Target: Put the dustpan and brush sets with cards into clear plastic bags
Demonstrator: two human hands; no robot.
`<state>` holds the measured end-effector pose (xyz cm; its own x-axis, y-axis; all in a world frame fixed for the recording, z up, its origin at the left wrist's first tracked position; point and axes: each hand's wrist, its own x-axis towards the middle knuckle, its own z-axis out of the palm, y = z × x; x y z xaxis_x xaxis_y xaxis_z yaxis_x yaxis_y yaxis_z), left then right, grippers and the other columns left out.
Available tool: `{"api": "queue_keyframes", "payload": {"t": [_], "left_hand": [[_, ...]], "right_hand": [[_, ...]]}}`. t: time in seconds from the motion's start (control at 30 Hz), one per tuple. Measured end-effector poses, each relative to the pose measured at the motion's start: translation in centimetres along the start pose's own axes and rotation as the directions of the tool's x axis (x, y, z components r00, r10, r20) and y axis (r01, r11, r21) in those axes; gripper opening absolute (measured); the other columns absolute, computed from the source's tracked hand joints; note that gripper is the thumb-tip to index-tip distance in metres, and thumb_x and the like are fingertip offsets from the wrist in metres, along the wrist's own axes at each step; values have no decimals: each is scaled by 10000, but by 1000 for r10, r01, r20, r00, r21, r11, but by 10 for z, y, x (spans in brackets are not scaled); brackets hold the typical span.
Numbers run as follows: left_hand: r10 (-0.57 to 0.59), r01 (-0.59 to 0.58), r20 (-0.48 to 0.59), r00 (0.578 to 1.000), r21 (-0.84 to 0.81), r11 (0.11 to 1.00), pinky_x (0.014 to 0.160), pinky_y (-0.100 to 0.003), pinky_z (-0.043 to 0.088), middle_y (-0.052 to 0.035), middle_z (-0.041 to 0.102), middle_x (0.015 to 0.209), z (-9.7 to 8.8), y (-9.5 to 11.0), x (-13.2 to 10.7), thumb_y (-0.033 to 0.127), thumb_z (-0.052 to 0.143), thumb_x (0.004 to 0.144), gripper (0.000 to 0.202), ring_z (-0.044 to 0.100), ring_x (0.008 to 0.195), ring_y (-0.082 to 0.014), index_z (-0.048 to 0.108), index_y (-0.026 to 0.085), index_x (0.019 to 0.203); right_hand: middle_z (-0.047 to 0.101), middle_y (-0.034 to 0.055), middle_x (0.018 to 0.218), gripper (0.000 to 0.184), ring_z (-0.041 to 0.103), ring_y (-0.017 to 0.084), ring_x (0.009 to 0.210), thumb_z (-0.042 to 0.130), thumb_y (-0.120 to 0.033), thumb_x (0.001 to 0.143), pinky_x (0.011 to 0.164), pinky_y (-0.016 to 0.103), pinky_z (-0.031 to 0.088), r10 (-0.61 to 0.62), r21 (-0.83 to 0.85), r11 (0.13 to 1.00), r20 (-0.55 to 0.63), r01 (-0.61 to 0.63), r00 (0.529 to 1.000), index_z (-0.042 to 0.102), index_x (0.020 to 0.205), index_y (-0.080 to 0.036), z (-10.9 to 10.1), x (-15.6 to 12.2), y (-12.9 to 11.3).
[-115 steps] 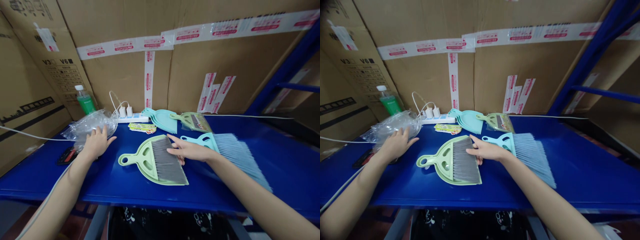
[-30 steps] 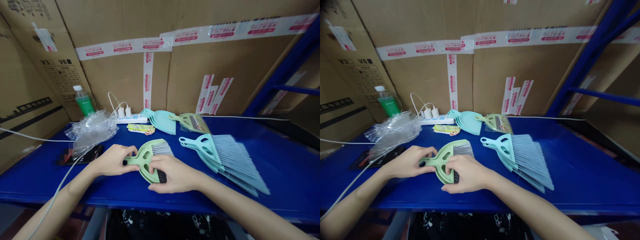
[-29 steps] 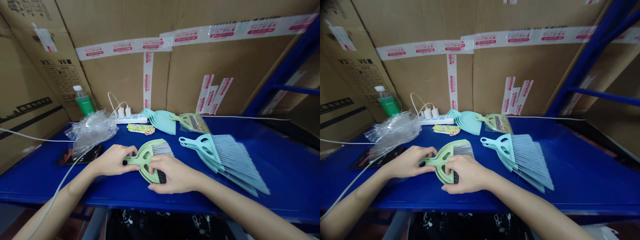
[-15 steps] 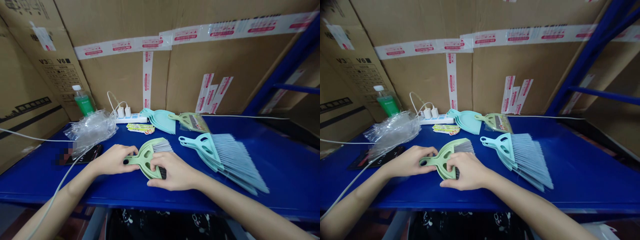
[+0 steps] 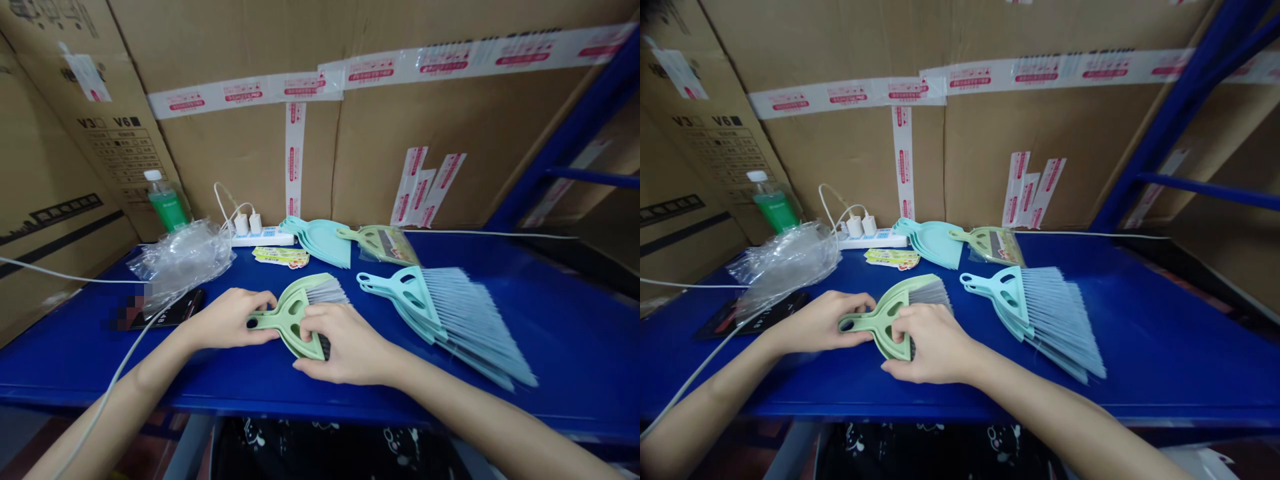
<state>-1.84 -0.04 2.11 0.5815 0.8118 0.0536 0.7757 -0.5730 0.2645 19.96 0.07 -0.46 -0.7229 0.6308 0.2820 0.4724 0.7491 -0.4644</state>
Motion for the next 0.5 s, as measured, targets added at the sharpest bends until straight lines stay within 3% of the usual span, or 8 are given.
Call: {"api": "queue_keyframes", "payload": {"t": [0.5], "left_hand": [[29, -29, 10, 1000, 20, 999, 530, -205, 326, 46, 600, 642, 0, 0, 0, 400, 581, 790, 245, 547, 560, -117, 585, 200, 931]], "right_hand": [[454, -58, 630, 305, 387, 91, 578, 728, -321, 637, 522, 238, 206, 17, -35, 999, -17, -17, 1000, 458, 604, -185, -1, 0, -3]]}}
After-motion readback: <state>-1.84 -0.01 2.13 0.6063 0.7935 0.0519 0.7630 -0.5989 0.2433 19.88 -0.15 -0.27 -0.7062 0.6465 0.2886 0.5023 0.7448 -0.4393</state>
